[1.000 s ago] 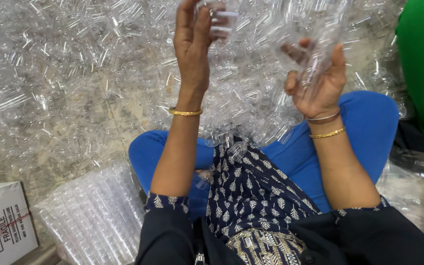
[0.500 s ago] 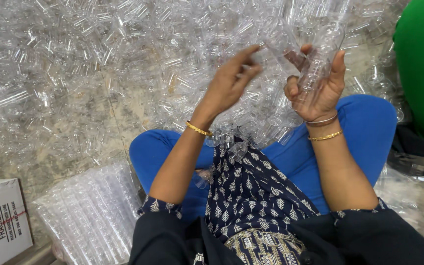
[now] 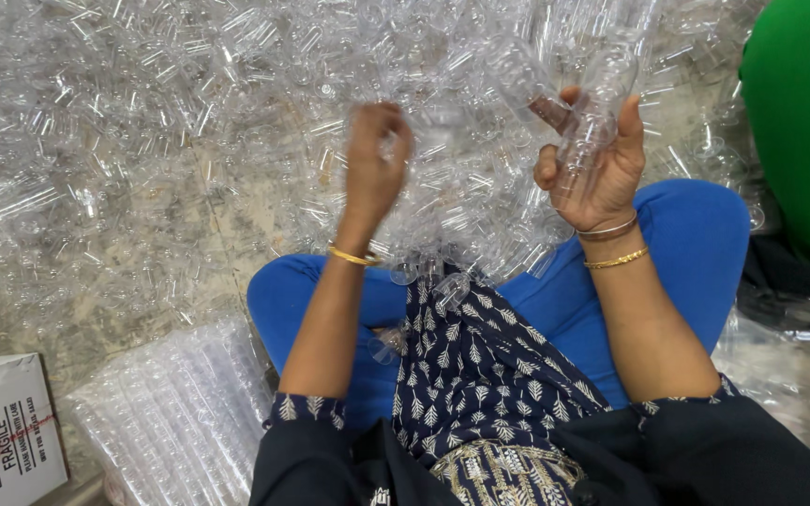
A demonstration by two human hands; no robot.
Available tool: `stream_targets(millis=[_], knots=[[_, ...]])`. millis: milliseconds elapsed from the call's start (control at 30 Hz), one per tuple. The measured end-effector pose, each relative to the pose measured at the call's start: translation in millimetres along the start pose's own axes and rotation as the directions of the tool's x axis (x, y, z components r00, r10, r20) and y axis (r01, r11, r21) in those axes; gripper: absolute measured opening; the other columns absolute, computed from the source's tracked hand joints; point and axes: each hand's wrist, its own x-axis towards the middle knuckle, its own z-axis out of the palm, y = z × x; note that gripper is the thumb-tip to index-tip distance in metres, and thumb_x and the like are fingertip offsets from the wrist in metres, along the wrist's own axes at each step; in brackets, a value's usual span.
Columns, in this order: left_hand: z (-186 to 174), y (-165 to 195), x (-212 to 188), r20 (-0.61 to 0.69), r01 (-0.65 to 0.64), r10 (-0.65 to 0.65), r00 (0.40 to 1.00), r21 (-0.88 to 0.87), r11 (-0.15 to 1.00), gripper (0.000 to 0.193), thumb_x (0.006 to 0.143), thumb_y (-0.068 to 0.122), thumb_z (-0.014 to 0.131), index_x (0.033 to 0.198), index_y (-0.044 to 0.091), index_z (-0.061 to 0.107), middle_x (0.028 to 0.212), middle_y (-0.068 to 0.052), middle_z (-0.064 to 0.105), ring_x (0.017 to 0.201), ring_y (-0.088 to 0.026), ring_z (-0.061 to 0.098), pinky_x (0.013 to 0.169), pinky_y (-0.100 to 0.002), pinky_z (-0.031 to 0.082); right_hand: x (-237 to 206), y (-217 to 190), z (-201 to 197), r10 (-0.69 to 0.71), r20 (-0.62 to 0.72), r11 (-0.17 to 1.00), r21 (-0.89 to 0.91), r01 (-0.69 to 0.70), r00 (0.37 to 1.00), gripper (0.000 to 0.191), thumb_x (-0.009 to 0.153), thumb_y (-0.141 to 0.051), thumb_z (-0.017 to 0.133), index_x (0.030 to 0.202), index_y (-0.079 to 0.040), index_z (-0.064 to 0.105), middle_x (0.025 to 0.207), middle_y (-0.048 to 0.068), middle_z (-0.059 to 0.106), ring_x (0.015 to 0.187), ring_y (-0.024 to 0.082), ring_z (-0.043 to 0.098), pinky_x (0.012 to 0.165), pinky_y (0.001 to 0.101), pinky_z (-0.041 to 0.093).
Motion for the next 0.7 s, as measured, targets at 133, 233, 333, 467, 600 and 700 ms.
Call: stream_targets(millis=[133, 233, 333, 467, 600, 700], knots=[[-44, 34, 20, -0.150, -0.133, 0.108, 0.983, -0.165, 0.977, 0.003, 0.101, 0.001, 0.059, 0.101, 0.005, 0.059, 0.128, -0.009, 0.058, 0.118, -0.021, 0.065, 0.101, -0.033, 0.062, 1, 7, 4, 0.007, -0.049, 0.970, -0.244, -0.018, 0.999, 0.061, 0.113, -0.055, 0.051, 0.139, 0.000, 0.057, 0.140, 0.028, 0.062, 0.082, 0.032, 0.074, 0.069, 0.0381, 0.061], [-47, 53, 17, -0.018, -0.182, 0.182, 0.983, -0.019, 0.983, 0.008, 0.102, 0.003, 0.064, 0.103, 0.004, 0.056, 0.131, -0.008, 0.057, 0.116, -0.019, 0.065, 0.099, -0.030, 0.060, 1, 15, 7, 0.087, -0.043, 0.931, -0.352, -0.096, 0.995, 0.064, 0.109, -0.054, 0.053, 0.145, 0.000, 0.057, 0.140, 0.031, 0.060, 0.082, 0.030, 0.074, 0.071, 0.0392, 0.061], [-35, 59, 11, 0.021, -0.044, 0.052, 0.998, -0.290, 0.956, 0.022, 0.105, 0.009, 0.070, 0.121, 0.008, 0.054, 0.138, -0.009, 0.054, 0.109, -0.019, 0.065, 0.098, -0.032, 0.059, 1, 24, 11, 0.098, -0.075, 0.912, -0.393, -0.120, 0.992, 0.064, 0.109, -0.055, 0.051, 0.140, 0.001, 0.055, 0.141, 0.031, 0.057, 0.093, 0.030, 0.073, 0.070, 0.0399, 0.060], [-14, 59, 4, 0.056, 0.148, -0.194, 0.979, -0.851, 0.504, 0.067, 0.099, 0.021, 0.073, 0.153, 0.020, 0.033, 0.156, -0.006, 0.044, 0.139, -0.023, 0.057, 0.109, -0.042, 0.056, 0, 29, 15, 0.203, 0.022, 0.979, -0.023, -0.202, 0.979, 0.065, 0.108, -0.057, 0.042, 0.139, 0.000, 0.054, 0.152, 0.033, 0.054, 0.095, 0.036, 0.074, 0.070, 0.0405, 0.061], [2, 54, 0, 0.119, 0.244, -0.337, 0.934, -0.901, 0.359, 0.085, 0.094, 0.028, 0.077, 0.157, 0.025, 0.020, 0.154, -0.007, 0.038, 0.134, -0.026, 0.055, 0.105, -0.047, 0.060, -2, 31, 18, 0.258, 0.147, 0.947, 0.156, -0.280, 0.955, 0.070, 0.110, -0.057, 0.036, 0.143, 0.002, 0.054, 0.153, 0.034, 0.053, 0.081, 0.039, 0.074, 0.070, 0.0407, 0.061], [14, 53, -5, 0.201, 0.302, -0.367, 0.908, -0.922, 0.242, 0.084, 0.095, 0.035, 0.075, 0.158, 0.025, 0.021, 0.143, -0.015, 0.050, 0.121, -0.031, 0.060, 0.099, -0.050, 0.058, -3, 38, 17, 0.302, 0.186, 0.928, 0.169, -0.333, 0.935, 0.071, 0.112, -0.056, 0.036, 0.142, 0.006, 0.052, 0.150, 0.037, 0.054, 0.080, 0.037, 0.073, 0.056, 0.0360, 0.061]])
